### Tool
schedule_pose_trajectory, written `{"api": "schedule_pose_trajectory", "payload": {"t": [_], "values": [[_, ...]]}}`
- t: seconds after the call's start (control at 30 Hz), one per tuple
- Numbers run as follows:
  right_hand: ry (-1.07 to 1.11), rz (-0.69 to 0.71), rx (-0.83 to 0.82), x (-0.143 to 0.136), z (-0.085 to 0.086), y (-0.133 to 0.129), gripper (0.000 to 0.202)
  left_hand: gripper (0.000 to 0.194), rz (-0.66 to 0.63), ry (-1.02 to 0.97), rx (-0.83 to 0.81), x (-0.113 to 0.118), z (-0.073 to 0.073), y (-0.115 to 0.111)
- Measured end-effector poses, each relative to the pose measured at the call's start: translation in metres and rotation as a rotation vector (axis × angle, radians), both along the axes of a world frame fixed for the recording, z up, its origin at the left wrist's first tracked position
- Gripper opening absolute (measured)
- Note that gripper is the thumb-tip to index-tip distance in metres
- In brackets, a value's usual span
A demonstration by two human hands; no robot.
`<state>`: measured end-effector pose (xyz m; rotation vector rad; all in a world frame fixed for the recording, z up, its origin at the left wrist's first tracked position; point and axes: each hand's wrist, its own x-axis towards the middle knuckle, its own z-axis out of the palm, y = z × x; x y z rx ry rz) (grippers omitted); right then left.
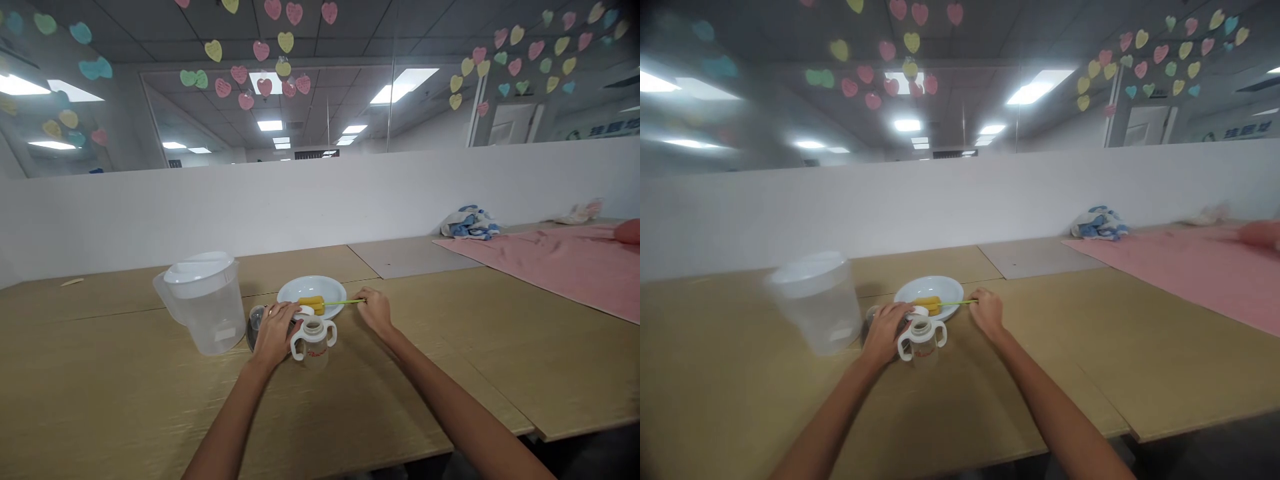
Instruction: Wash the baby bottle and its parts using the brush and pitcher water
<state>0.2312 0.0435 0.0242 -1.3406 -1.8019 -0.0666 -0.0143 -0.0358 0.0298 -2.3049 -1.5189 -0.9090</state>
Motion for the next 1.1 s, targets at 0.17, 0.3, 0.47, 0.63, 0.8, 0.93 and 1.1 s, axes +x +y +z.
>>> {"api": "schedule_pose_trajectory", "payload": {"t": [0.17,0.3,0.47,0.63,0.8,0.93,1.1], "values": [[-0.017,-0.027,0.012,0.0019,-0.0030,0.0042,0.032,0.025,0.008,0.014,0.036,0.0006,-0.0005,0.0018],[0.008,-0.038,-0.022,0.0022,-0.0033,0.0049,0.030,0.030,0.035,0.009,0.023,0.0014,-0.0013,0.0032],[0.048,-0.035,-0.023,0.0027,-0.0012,0.0036,0.030,0.029,0.030,0.046,0.030,0.0024,-0.0013,0.0037],[0.081,-0.034,-0.016,0.0022,-0.0005,0.0024,0.028,0.027,0.041,0.034,0.097,0.0025,-0.0026,0.0037],[0.142,-0.043,-0.028,0.0018,-0.0012,0.0020,0.029,0.025,0.019,-0.001,0.221,0.0012,-0.0041,0.0035],[0.267,-0.061,-0.096,0.0043,0.0001,0.0027,0.030,0.029,-0.035,-0.016,0.420,-0.0014,-0.0053,0.0053],[0.393,0.035,-0.033,0.0023,0.0023,-0.0010,0.027,0.027,-0.075,-0.008,0.493,-0.0029,-0.0061,0.0063]]}}
